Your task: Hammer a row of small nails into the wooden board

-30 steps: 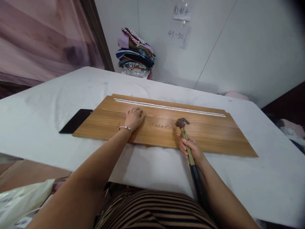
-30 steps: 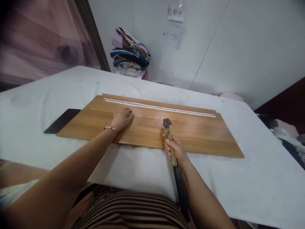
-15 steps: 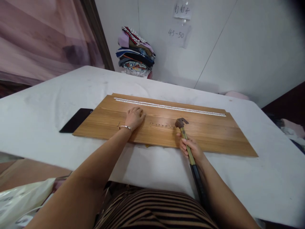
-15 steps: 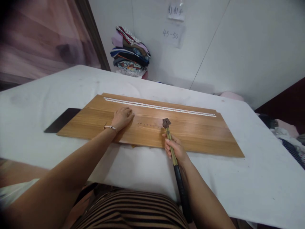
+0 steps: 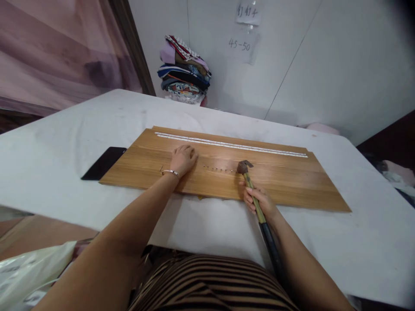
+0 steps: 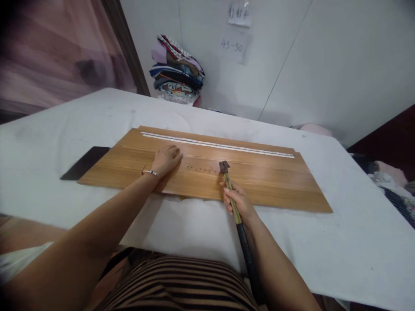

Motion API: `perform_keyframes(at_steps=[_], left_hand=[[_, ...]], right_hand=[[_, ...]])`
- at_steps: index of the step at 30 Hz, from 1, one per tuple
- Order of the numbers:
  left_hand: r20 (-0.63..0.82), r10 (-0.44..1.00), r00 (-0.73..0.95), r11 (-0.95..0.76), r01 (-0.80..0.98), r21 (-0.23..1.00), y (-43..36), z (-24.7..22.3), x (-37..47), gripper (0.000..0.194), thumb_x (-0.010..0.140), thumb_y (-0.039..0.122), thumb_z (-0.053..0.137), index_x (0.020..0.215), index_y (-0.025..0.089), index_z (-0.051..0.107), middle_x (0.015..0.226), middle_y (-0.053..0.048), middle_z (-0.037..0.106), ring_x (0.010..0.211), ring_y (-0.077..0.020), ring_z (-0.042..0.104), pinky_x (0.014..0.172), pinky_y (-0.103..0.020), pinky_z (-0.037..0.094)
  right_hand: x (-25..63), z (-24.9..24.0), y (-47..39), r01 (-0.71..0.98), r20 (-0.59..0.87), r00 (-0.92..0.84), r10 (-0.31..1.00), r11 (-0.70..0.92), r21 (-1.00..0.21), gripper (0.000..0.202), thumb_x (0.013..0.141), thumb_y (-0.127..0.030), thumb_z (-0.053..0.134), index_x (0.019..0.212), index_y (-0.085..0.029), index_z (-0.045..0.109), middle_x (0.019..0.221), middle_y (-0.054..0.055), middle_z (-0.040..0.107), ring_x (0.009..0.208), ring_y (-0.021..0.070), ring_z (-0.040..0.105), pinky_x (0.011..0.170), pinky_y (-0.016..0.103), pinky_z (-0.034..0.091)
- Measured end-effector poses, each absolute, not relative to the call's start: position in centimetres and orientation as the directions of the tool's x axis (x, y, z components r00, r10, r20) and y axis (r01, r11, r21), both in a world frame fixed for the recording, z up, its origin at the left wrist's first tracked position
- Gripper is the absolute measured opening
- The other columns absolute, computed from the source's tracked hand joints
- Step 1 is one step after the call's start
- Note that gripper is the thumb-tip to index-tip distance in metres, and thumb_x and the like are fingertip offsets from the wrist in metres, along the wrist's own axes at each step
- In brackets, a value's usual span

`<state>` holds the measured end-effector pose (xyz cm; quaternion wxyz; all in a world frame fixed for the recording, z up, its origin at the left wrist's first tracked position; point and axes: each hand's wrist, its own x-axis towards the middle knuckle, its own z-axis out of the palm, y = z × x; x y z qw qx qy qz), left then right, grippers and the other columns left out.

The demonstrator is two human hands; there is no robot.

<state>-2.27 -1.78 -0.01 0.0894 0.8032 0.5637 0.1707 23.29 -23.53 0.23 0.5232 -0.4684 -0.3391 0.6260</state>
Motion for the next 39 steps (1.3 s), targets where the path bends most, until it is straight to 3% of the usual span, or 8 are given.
perform_keyframes(at_steps=[6, 39], left_hand=[[0.170, 0.936, 0.308, -0.349, 0.872, 0.344, -1.8, 0.0, -2.3, 0.036, 0.096, 0.037, 0.048, 0.121, 0.022, 0.070, 0.145, -0.012, 0.062, 0.139, -0.0307, 0.051, 0.118, -0.049, 0.035], [0.163, 0.940, 0.298, -0.337, 0.882, 0.330, -2.2, 0.4, -2.1, 0.036, 0.098, 0.036, 0.049, 0.121, 0.018, 0.070, 0.145, -0.012, 0.063, 0.139, -0.0293, 0.051, 0.119, -0.047, 0.034]], right_hand=[[23.2, 0.0, -23.6, -0.368, -0.192, 0.050, 0.980, -0.161, -0.916, 0.041, 0.079, -0.044, 0.076, 0.111, -0.020, 0.063, 0.053, -0.011, 0.045, 0.033, 0.0073, 0.033, 0.028, 0.018, 0.028], [23.4, 0.8, -23.8, -0.362, -0.209, 0.024, 0.978, -0.186, -0.913, 0.042, 0.081, -0.044, 0.075, 0.114, -0.020, 0.063, 0.055, -0.010, 0.046, 0.034, 0.0070, 0.034, 0.028, 0.017, 0.030]])
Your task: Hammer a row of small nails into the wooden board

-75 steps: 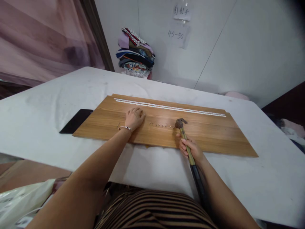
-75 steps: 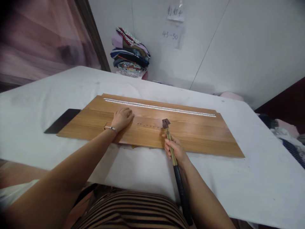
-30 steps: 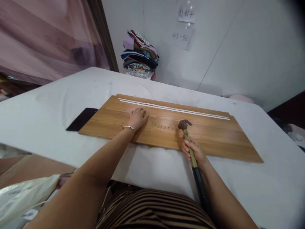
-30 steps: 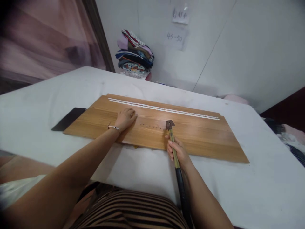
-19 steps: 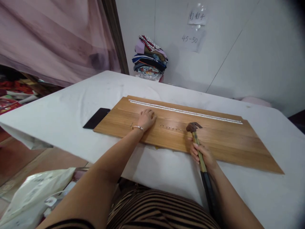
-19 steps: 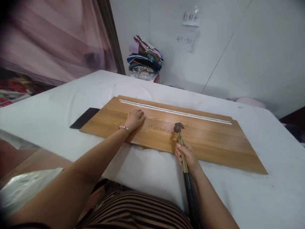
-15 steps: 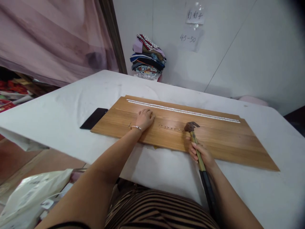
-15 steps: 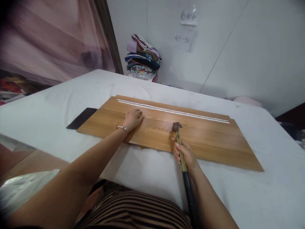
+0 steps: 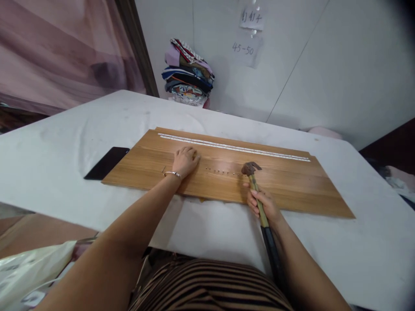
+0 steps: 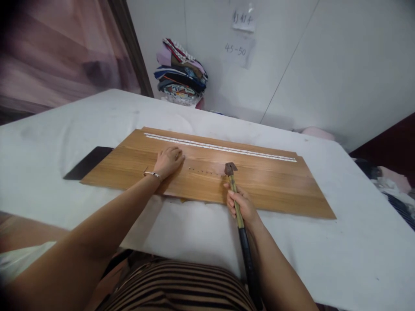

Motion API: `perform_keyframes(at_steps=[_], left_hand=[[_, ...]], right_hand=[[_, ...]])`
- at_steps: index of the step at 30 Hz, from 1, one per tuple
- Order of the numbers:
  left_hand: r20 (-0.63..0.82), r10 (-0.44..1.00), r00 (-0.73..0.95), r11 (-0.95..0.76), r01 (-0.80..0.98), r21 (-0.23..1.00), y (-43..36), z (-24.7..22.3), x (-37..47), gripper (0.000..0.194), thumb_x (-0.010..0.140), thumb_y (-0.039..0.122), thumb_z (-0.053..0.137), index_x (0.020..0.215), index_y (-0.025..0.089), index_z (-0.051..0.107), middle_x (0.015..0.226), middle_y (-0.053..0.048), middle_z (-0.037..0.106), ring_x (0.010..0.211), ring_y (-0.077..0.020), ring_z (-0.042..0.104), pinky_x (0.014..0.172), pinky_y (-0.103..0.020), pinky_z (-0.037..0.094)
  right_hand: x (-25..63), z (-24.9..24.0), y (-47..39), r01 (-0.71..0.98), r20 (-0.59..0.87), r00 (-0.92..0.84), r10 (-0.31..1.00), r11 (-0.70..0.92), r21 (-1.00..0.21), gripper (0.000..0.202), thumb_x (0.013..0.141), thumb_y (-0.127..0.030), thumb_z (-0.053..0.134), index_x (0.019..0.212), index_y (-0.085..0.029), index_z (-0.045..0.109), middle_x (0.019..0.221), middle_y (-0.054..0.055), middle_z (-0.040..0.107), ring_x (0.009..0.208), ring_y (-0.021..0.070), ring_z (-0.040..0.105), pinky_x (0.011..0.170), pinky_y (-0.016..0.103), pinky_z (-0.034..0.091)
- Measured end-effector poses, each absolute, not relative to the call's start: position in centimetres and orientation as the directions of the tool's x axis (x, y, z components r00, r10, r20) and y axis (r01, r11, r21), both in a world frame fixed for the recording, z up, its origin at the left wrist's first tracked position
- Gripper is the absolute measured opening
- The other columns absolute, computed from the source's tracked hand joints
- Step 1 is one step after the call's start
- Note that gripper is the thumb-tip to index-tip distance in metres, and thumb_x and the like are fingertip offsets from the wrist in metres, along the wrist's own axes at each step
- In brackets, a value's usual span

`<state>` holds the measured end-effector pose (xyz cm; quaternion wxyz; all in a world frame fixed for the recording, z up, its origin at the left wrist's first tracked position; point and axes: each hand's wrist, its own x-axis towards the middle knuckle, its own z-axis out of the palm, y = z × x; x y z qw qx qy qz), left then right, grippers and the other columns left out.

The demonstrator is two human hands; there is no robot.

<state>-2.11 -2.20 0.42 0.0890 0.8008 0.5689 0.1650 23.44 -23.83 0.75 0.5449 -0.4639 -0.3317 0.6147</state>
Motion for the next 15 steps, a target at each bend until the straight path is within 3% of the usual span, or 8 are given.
perform_keyframes(at_steps=[15], left_hand=[[0.183, 0.930, 0.318, -0.363, 0.869, 0.336, -1.92, -0.05, -2.47, 0.034, 0.096, 0.036, 0.052, 0.120, 0.021, 0.071, 0.145, -0.011, 0.063, 0.137, -0.0299, 0.053, 0.119, -0.048, 0.035]], right_hand=[[23.35, 0.43, -24.10, -0.371, -0.210, 0.037, 0.977, -0.182, -0.911, 0.037, 0.084, -0.043, 0.072, 0.113, -0.021, 0.065, 0.056, -0.010, 0.045, 0.035, 0.0069, 0.032, 0.029, 0.017, 0.029]])
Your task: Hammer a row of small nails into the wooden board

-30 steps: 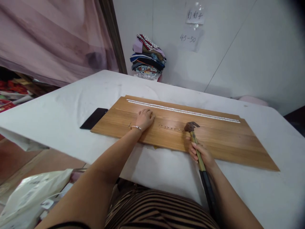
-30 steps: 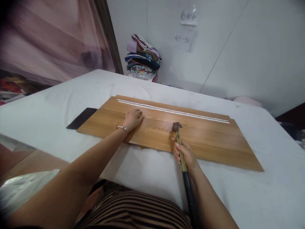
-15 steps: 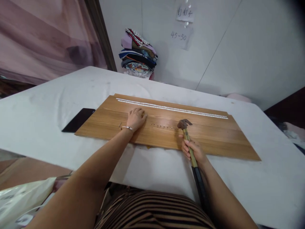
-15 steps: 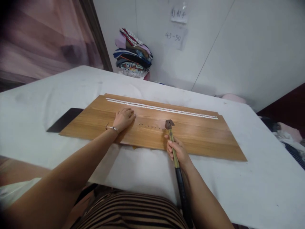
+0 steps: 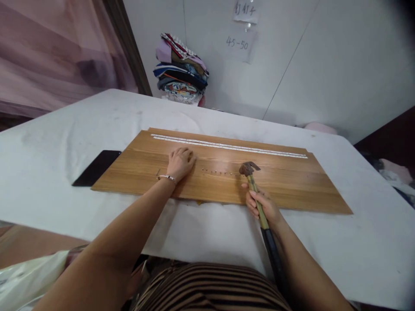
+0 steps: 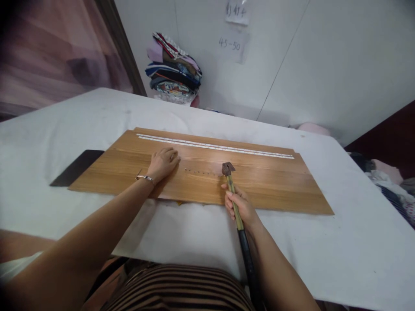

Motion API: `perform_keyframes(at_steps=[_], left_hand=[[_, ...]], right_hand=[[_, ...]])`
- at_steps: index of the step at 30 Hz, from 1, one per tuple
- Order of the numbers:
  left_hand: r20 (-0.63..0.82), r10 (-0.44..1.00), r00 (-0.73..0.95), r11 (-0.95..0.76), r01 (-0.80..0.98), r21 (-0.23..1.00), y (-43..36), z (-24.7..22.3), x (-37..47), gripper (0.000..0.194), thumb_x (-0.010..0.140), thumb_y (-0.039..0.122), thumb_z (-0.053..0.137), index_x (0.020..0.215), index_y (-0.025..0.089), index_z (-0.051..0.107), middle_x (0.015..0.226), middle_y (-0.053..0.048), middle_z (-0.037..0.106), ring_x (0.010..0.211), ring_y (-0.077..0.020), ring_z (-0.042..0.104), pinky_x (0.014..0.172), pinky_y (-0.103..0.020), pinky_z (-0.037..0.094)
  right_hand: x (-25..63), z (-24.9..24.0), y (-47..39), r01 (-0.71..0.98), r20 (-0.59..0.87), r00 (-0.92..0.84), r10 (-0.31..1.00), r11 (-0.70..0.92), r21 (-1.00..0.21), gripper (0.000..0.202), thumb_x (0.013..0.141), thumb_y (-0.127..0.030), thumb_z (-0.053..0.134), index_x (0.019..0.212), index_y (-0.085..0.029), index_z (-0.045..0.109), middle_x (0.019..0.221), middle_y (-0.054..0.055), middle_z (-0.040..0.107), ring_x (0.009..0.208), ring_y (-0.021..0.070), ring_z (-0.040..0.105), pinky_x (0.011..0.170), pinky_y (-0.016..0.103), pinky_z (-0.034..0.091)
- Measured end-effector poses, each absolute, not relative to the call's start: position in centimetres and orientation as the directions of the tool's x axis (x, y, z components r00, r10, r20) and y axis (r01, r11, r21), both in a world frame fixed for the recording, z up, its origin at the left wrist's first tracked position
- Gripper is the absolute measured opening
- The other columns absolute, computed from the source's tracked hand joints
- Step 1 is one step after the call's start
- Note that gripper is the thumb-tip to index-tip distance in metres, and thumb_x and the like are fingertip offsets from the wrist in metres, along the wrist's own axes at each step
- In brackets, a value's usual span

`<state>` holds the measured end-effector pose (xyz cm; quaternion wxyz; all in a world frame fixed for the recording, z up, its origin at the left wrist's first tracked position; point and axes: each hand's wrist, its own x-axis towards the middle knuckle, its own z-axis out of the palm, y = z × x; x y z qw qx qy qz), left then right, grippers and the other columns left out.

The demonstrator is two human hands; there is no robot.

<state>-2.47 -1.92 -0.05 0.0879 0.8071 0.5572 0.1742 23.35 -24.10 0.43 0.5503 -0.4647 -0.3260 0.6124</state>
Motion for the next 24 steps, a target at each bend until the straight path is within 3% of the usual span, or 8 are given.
perform_keyframes(at_steps=[9, 16, 24], left_hand=[[0.208, 0.924, 0.320, -0.379, 0.835, 0.399, -2.2, -0.2, -2.7, 0.026, 0.094, 0.029, 0.055, 0.106, 0.020, 0.077, 0.135, -0.010, 0.070, 0.131, -0.0252, 0.058, 0.115, -0.043, 0.041], [0.168, 0.949, 0.267, -0.315, 0.801, 0.509, -2.3, 0.2, -2.8, 0.022, 0.094, 0.024, 0.061, 0.108, 0.021, 0.078, 0.134, -0.010, 0.071, 0.131, -0.0229, 0.060, 0.118, -0.042, 0.040], [0.146, 0.950, 0.275, -0.307, 0.747, 0.590, -2.4, 0.7, -3.2, 0.025, 0.097, 0.019, 0.059, 0.113, 0.012, 0.077, 0.131, -0.012, 0.073, 0.126, -0.0205, 0.063, 0.114, -0.031, 0.043]], right_hand=[[23.6, 0.2, -24.6, -0.342, -0.252, 0.041, 0.967, -0.224, -0.913, 0.044, 0.082, -0.048, 0.077, 0.113, -0.021, 0.066, 0.056, -0.009, 0.046, 0.035, 0.0064, 0.033, 0.030, 0.017, 0.030], [24.4, -1.5, -24.9, -0.335, -0.306, 0.037, 0.951, -0.276, -0.901, 0.045, 0.083, -0.050, 0.078, 0.116, -0.022, 0.066, 0.058, -0.008, 0.044, 0.035, 0.0068, 0.033, 0.029, 0.018, 0.031], [24.6, -1.4, -24.8, -0.316, -0.300, 0.025, 0.954, -0.277, -0.908, 0.049, 0.086, -0.052, 0.075, 0.125, -0.023, 0.063, 0.059, -0.008, 0.043, 0.037, 0.0074, 0.034, 0.031, 0.018, 0.033]])
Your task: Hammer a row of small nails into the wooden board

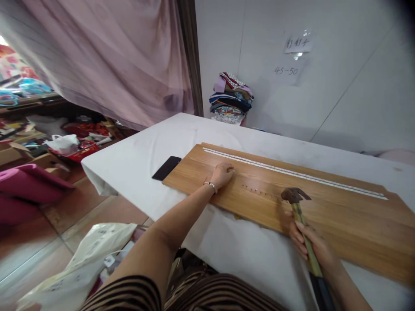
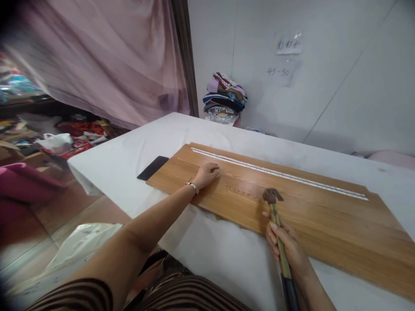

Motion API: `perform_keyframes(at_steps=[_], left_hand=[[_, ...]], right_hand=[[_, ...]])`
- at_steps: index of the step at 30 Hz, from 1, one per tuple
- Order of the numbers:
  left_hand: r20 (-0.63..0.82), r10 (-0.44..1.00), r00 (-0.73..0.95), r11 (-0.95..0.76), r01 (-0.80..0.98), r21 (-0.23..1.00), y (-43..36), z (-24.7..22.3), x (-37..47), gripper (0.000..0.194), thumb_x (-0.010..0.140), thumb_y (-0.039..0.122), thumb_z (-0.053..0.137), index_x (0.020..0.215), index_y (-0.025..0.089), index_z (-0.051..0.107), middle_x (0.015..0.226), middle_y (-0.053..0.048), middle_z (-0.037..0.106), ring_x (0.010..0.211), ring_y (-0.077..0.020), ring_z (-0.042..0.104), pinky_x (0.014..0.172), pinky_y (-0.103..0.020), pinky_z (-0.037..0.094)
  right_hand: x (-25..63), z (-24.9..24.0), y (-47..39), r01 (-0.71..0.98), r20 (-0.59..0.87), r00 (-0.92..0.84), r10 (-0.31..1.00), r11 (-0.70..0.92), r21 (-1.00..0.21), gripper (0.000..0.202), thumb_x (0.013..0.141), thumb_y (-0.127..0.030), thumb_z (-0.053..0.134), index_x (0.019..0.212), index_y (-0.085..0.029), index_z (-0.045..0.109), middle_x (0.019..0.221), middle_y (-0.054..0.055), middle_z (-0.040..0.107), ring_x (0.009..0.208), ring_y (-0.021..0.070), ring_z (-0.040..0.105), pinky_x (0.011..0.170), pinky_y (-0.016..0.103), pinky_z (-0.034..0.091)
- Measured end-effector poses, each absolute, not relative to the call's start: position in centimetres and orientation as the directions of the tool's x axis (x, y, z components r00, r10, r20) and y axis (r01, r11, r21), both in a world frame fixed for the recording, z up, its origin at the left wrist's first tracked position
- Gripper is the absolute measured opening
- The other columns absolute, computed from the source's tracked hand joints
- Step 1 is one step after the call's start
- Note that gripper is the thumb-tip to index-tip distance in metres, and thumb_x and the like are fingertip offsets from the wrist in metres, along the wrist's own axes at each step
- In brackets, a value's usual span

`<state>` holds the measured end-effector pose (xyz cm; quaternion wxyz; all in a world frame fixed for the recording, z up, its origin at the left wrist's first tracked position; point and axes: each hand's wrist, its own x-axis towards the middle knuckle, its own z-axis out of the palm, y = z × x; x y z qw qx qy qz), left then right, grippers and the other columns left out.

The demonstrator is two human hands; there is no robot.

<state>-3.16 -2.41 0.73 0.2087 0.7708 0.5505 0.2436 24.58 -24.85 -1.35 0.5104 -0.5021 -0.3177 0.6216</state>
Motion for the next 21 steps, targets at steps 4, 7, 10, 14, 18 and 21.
perform_keyframes(at_steps=[4, 7, 10, 14, 18, 21], left_hand=[[0.126, 0.954, 0.272, -0.290, 0.732, 0.616, -3.1, 1.1, -3.3, 0.026, 0.097, 0.021, 0.059, 0.113, 0.011, 0.076, 0.128, -0.012, 0.074, 0.122, -0.0216, 0.065, 0.108, -0.029, 0.047], [0.094, 0.963, 0.251, -0.252, 0.732, 0.633, -3.7, 1.6, -4.1, 0.030, 0.097, 0.023, 0.057, 0.118, 0.012, 0.075, 0.126, -0.011, 0.075, 0.116, -0.0215, 0.068, 0.101, -0.029, 0.051], [0.094, 0.978, 0.187, -0.205, 0.769, 0.605, -4.1, 2.5, -5.9, 0.032, 0.095, 0.024, 0.058, 0.122, 0.015, 0.074, 0.128, -0.010, 0.074, 0.117, -0.0230, 0.069, 0.102, -0.031, 0.052], [0.096, 0.992, 0.081, -0.118, 0.857, 0.502, -4.7, 3.9, -9.3, 0.028, 0.091, 0.026, 0.058, 0.113, 0.018, 0.076, 0.118, -0.010, 0.078, 0.110, -0.0243, 0.071, 0.099, -0.034, 0.053], [0.016, 0.999, -0.038, 0.030, 0.939, 0.343, -6.0, 4.5, -12.1, 0.022, 0.088, 0.032, 0.059, 0.098, 0.021, 0.075, 0.104, -0.008, 0.080, 0.098, -0.0248, 0.073, 0.084, -0.032, 0.054], [-0.023, 1.000, -0.015, 0.020, 0.962, 0.272, -6.7, 4.4, -13.1, 0.022, 0.086, 0.037, 0.059, 0.094, 0.023, 0.074, 0.102, -0.008, 0.079, 0.093, -0.0252, 0.073, 0.078, -0.032, 0.054]], right_hand=[[24.4, -1.9, -24.6, -0.322, -0.312, 0.057, 0.948, -0.278, -0.905, 0.049, 0.085, -0.052, 0.075, 0.122, -0.023, 0.064, 0.059, -0.008, 0.043, 0.037, 0.0067, 0.032, 0.030, 0.018, 0.030], [24.3, -2.1, -24.5, -0.321, -0.290, 0.072, 0.954, -0.253, -0.913, 0.048, 0.084, -0.052, 0.076, 0.120, -0.023, 0.065, 0.059, -0.008, 0.043, 0.036, 0.0069, 0.031, 0.029, 0.018, 0.028], [24.3, -1.7, -24.4, -0.322, -0.264, 0.063, 0.963, -0.230, -0.918, 0.045, 0.084, -0.051, 0.075, 0.119, -0.023, 0.066, 0.058, -0.007, 0.043, 0.036, 0.0074, 0.031, 0.029, 0.019, 0.029], [24.2, -1.0, -24.3, -0.341, -0.260, 0.046, 0.965, -0.229, -0.912, 0.046, 0.082, -0.052, 0.076, 0.117, -0.023, 0.067, 0.058, -0.007, 0.043, 0.036, 0.0079, 0.032, 0.029, 0.019, 0.031], [24.2, -0.8, -24.3, -0.348, -0.226, 0.038, 0.973, -0.199, -0.916, 0.044, 0.084, -0.049, 0.074, 0.119, -0.023, 0.067, 0.058, -0.007, 0.043, 0.037, 0.0084, 0.033, 0.030, 0.020, 0.032], [24.1, -0.6, -24.3, -0.356, -0.197, 0.048, 0.979, -0.168, -0.919, 0.044, 0.085, -0.047, 0.073, 0.121, -0.023, 0.066, 0.058, -0.008, 0.043, 0.037, 0.0082, 0.032, 0.030, 0.020, 0.031]])
